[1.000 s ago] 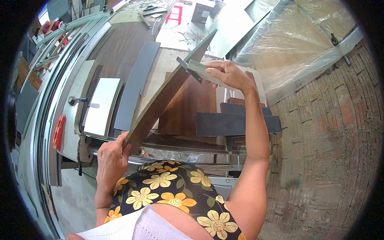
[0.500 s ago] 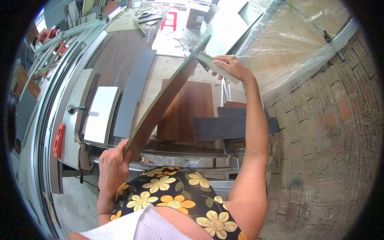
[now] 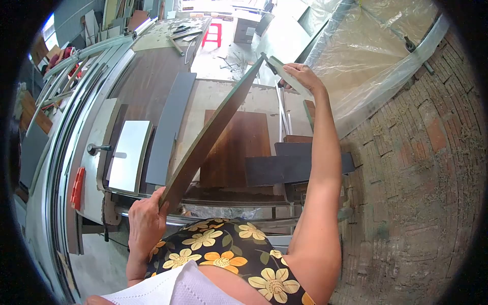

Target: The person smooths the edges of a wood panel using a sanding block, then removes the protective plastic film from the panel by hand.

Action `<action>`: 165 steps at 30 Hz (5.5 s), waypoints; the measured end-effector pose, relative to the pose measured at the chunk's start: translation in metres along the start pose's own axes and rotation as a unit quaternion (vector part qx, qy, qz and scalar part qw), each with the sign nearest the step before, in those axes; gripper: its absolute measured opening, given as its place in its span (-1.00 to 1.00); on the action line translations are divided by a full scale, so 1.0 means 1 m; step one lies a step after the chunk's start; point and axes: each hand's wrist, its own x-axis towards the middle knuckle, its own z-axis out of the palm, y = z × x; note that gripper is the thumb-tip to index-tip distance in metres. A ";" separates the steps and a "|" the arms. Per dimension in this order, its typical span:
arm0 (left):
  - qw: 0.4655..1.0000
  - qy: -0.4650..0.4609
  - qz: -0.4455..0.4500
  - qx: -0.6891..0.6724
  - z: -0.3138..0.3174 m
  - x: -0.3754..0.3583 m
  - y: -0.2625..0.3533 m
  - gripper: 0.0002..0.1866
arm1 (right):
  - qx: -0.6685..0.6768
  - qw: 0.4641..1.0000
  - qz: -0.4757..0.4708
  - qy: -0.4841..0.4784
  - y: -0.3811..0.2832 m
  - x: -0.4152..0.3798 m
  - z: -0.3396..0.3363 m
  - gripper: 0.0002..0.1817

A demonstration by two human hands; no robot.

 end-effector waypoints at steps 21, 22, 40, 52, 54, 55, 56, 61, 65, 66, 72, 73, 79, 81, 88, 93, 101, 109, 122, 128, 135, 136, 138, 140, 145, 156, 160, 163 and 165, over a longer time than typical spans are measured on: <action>0.998 0.029 -0.019 -0.050 -0.001 0.005 -0.011 -0.72 | 0.034 0.984 -0.150 0.093 -0.027 -0.086 0.126 -0.62; 0.998 0.025 -0.026 -0.050 -0.001 0.005 -0.012 -0.73 | 0.027 0.984 -0.160 0.080 -0.033 -0.095 0.137 -0.61; 0.994 0.022 -0.097 -0.054 -0.003 0.016 -0.022 -0.77 | -0.147 0.945 -0.230 -0.181 -0.095 -0.175 0.247 -0.68; 0.997 0.037 -0.049 -0.055 -0.003 0.008 -0.016 -0.76 | -0.151 0.973 -0.074 -0.161 -0.100 -0.139 0.207 -0.62; 0.997 0.038 -0.047 -0.051 -0.002 0.007 -0.016 -0.76 | -0.145 0.975 -0.085 -0.146 -0.089 -0.124 0.192 -0.61; 0.997 0.036 -0.045 -0.051 -0.001 0.006 -0.016 -0.76 | -0.139 0.977 -0.093 -0.132 -0.079 -0.116 0.183 -0.61; 0.997 0.035 -0.044 -0.051 -0.001 0.006 -0.017 -0.75 | -0.132 0.979 -0.101 -0.119 -0.072 -0.107 0.175 -0.61; 0.997 0.053 -0.035 -0.052 0.000 0.003 -0.017 -0.75 | -0.107 0.991 -0.074 -0.043 -0.044 -0.057 0.129 -0.61; 0.996 0.056 -0.037 -0.063 -0.001 0.003 -0.016 -0.76 | 0.008 0.982 -0.101 0.161 0.002 -0.010 0.098 -0.62; 0.996 0.052 -0.040 -0.066 -0.002 0.003 -0.015 -0.76 | 0.070 0.974 -0.100 0.192 0.007 -0.002 0.094 -0.62; 0.995 0.071 -0.035 -0.064 0.002 0.001 -0.016 -0.74 | 0.300 0.920 -0.080 0.239 0.037 0.047 0.101 -0.52; 0.995 0.071 -0.036 -0.066 0.003 0.001 -0.016 -0.73 | 0.306 0.923 -0.050 0.229 0.040 0.053 0.103 -0.49; 0.995 0.061 -0.034 -0.068 0.002 -0.001 -0.010 -0.72 | 0.313 0.940 -0.050 0.126 0.046 0.081 0.114 -0.38; 0.995 0.067 -0.033 -0.065 0.003 -0.001 -0.011 -0.72 | 0.310 0.944 -0.050 0.100 0.045 0.083 0.113 -0.36; 0.994 0.072 -0.021 -0.077 0.001 -0.006 -0.017 -0.71 | 0.388 0.916 -0.075 0.067 0.043 0.080 0.103 -0.53; 0.991 0.096 -0.003 -0.092 -0.006 -0.012 -0.031 -0.72 | 0.328 0.927 -0.143 0.111 0.019 0.079 0.064 -0.62; 0.985 0.158 -0.006 -0.075 0.032 0.014 -0.060 -0.74 | 0.205 0.897 -0.344 0.189 -0.165 0.017 0.009 -0.62; 0.949 0.229 -0.107 -0.189 0.153 0.098 -0.097 -0.79 | -0.030 0.852 -0.473 0.224 -0.253 -0.045 0.079 -0.67; 0.982 0.045 -0.160 -0.090 0.188 0.126 -0.133 -0.58 | 0.034 0.851 -0.525 0.016 -0.248 -0.055 0.185 -0.38; 0.959 0.106 -0.009 -0.262 0.045 0.118 -0.092 -0.04 | -0.058 0.868 -0.479 0.120 -0.239 -0.055 0.178 -0.33; 0.883 0.372 0.181 -0.221 -0.060 0.152 0.018 -0.19 | -0.082 0.847 -0.517 0.094 -0.239 -0.053 0.174 -0.45; 0.874 0.395 0.192 -0.209 -0.063 0.165 0.028 -0.28 | -0.060 0.854 -0.508 0.094 -0.241 -0.058 0.174 -0.48; 0.877 0.391 0.176 -0.216 -0.064 0.176 0.043 -0.47 | -0.017 0.868 -0.487 0.095 -0.246 -0.073 0.175 -0.54; 0.901 0.332 0.124 -0.251 -0.059 0.183 0.055 -0.67 | 0.045 0.903 -0.427 0.020 -0.247 -0.088 0.166 -0.58; 0.858 0.385 0.191 -0.280 -0.039 0.181 0.069 -0.85 | 0.023 0.865 -0.492 0.096 -0.224 -0.116 0.127 -0.53; 0.856 0.372 0.241 -0.266 -0.007 0.169 0.090 -0.77 | -0.062 0.932 -0.356 0.034 -0.171 -0.205 0.066 -0.59; 0.846 0.397 0.271 -0.229 0.000 0.165 0.099 -0.76 | -0.132 0.929 -0.335 0.081 -0.173 -0.222 0.066 -0.50; 0.845 0.396 0.284 -0.219 0.003 0.162 0.102 -0.75 | -0.160 0.900 -0.398 0.084 -0.173 -0.225 0.073 -0.54; 0.843 0.401 0.290 -0.213 0.005 0.161 0.102 -0.75 | -0.169 0.891 -0.416 0.073 -0.169 -0.222 0.077 -0.54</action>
